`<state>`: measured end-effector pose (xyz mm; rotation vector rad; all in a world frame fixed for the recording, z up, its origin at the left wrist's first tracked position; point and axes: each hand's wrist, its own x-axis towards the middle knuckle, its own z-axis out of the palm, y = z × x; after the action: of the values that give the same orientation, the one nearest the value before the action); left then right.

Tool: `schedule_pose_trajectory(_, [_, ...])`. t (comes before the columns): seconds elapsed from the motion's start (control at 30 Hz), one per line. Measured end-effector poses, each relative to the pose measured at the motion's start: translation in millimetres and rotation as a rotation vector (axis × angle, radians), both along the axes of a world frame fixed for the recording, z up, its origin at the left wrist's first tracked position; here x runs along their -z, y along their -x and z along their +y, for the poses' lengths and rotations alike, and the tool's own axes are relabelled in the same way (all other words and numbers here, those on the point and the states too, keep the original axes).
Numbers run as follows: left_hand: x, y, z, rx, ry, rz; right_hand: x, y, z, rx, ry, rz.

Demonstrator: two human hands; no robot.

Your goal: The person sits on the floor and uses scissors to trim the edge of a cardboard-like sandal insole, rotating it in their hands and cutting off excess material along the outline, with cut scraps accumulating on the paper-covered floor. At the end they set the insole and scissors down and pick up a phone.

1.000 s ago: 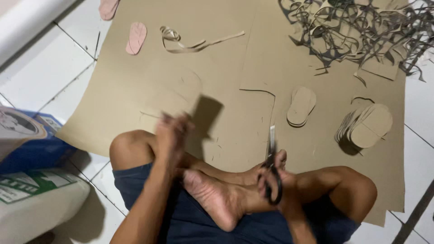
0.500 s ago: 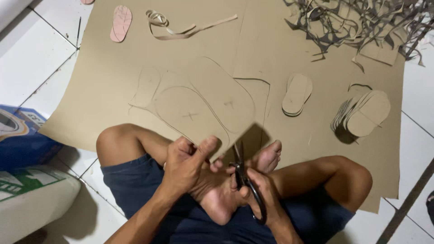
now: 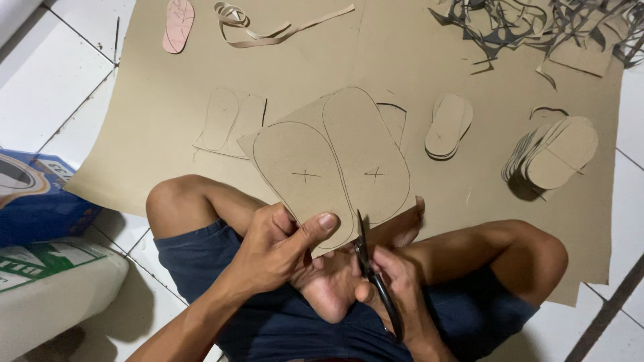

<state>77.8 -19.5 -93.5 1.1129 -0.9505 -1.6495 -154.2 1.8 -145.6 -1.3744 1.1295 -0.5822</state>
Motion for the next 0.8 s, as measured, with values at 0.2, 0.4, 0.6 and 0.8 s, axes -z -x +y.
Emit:
schedule_pose_trajectory(0.2, [-2, 1, 4, -0.004, -0.014, -0.045, 0, 5, 8, 0.026, 0.001, -0.040])
schedule_pose_trajectory(0.4, [-1, 5, 8, -0.055, -0.077, -0.070, 9, 7, 19, 0.070, 0.107, -0.022])
schedule_pose_trajectory(0.6, [-1, -4, 10, -0.044, -0.070, -0.162, -1, 10, 20, 0.025, 0.094, 0.083])
schedule_pose_trajectory(0.8, [-1, 10, 22, 0.022, -0.097, -0.126, -23, 0, 4, 0.015, -0.084, -0.008])
